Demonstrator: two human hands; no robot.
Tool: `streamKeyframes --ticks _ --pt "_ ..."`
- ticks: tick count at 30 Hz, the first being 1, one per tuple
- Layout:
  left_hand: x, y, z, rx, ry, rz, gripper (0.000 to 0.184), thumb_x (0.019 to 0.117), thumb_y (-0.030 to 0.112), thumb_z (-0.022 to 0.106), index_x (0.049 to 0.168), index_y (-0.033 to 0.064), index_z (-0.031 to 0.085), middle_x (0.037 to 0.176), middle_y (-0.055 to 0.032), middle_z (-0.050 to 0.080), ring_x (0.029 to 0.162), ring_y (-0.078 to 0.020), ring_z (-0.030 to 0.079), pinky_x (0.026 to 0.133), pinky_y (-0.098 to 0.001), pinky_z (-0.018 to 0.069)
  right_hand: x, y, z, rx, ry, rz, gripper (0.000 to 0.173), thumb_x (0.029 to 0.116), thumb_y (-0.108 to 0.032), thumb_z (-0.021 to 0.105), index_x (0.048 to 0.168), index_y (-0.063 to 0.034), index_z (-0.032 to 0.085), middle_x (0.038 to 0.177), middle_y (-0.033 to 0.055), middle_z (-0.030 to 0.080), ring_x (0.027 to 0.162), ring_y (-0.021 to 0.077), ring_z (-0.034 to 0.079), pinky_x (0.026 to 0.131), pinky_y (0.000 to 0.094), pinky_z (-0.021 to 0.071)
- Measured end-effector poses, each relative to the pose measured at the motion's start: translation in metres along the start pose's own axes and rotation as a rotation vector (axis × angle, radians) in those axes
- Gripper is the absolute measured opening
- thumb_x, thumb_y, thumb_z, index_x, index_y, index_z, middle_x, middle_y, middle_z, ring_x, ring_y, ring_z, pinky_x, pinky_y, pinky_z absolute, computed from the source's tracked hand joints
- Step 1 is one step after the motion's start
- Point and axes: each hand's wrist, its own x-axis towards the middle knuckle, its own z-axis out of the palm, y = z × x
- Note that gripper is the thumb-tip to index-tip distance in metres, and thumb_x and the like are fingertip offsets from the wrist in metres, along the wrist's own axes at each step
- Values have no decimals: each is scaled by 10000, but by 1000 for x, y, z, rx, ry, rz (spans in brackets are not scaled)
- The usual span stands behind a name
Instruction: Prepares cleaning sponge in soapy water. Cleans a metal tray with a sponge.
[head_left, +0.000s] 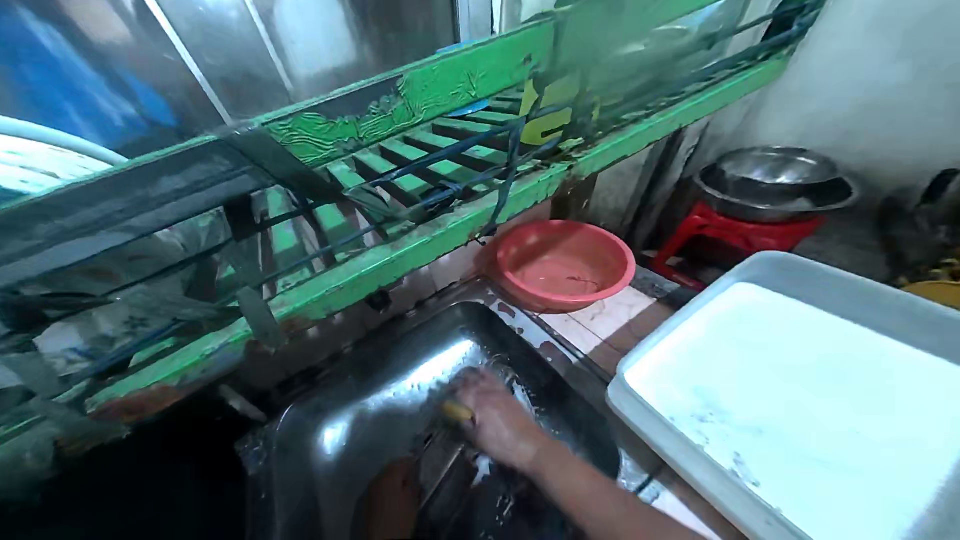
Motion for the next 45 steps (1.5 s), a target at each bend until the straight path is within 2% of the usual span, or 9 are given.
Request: streamKeyframes --ticks 7,12,16,21,25,30,34,38,45 --pt "8 -21 -4 -161 29 -48 383 1065 292 527 1263 16 704 1252 -216 689 1204 -386 637 1056 -593 447 12 79 -29 1001 280 560 533 969 -103 690 1445 -16 465 1283 211 604 1104 238 626 953 405 522" --pt "9 -15 -21 -373 12 -27 418 1077 319 515 1293 -10 656 1246 -223 670 1187 -342 627 1053 -539 455 15 11 -67 609 180 396 544 942 -264 756 1390 -33 551 1223 236 654 1124 340 642 997 537 493" --pt "9 46 -21 -719 378 227 345 1078 160 449 1224 -85 642 1137 -170 686 1043 -144 646 968 -340 515 5 -68 -76 172 94 -34 472 979 -429 656 1324 -106 660 1253 133 690 1208 293 635 1071 533 469" --pt "6 29 -19 -1000 539 78 298 1082 153 455 1134 -72 642 919 -72 660 787 -53 623 755 -253 551 11 -3 -61 156 154 111 520 982 -442 656 1304 -34 661 1324 192 651 1277 353 593 1120 541 429" --pt "5 18 -22 -967 574 24 361 1097 199 427 1214 -86 615 1072 -142 658 946 -109 626 883 -311 530 25 3 -63 164 105 257 540 972 -436 682 1298 -8 645 1317 217 638 1264 366 591 1098 556 437" --pt "10 25 -13 -811 576 189 359 1087 137 395 1229 -96 627 1081 -144 682 961 -86 641 894 -264 533 23 -83 -34 110 256 -270 414 971 -457 638 1183 -114 731 1149 97 731 1136 270 673 1002 513 522" --pt "-7 -6 -15 -816 593 18 430 1111 186 356 1326 -124 562 1250 -240 633 1133 -212 614 1024 -373 482 32 -20 -43 282 141 88 467 964 -343 702 1308 -30 662 1325 176 656 1285 310 590 1123 509 435" --pt "-13 -27 2 -1057 642 -82 487 1123 237 297 1385 -132 476 1302 -262 575 1170 -208 582 1045 -388 467 31 28 -10 1094 301 531 477 1025 -189 612 1446 -26 459 1200 163 639 1019 195 641 881 382 542" --pt "-22 -43 -34 -789 144 -11 279 1037 166 518 1183 -45 628 999 -71 658 902 -94 626 848 -314 538 20 -30 -65 730 247 340 466 945 -177 744 1349 -15 575 1172 196 675 1063 282 659 961 493 523"
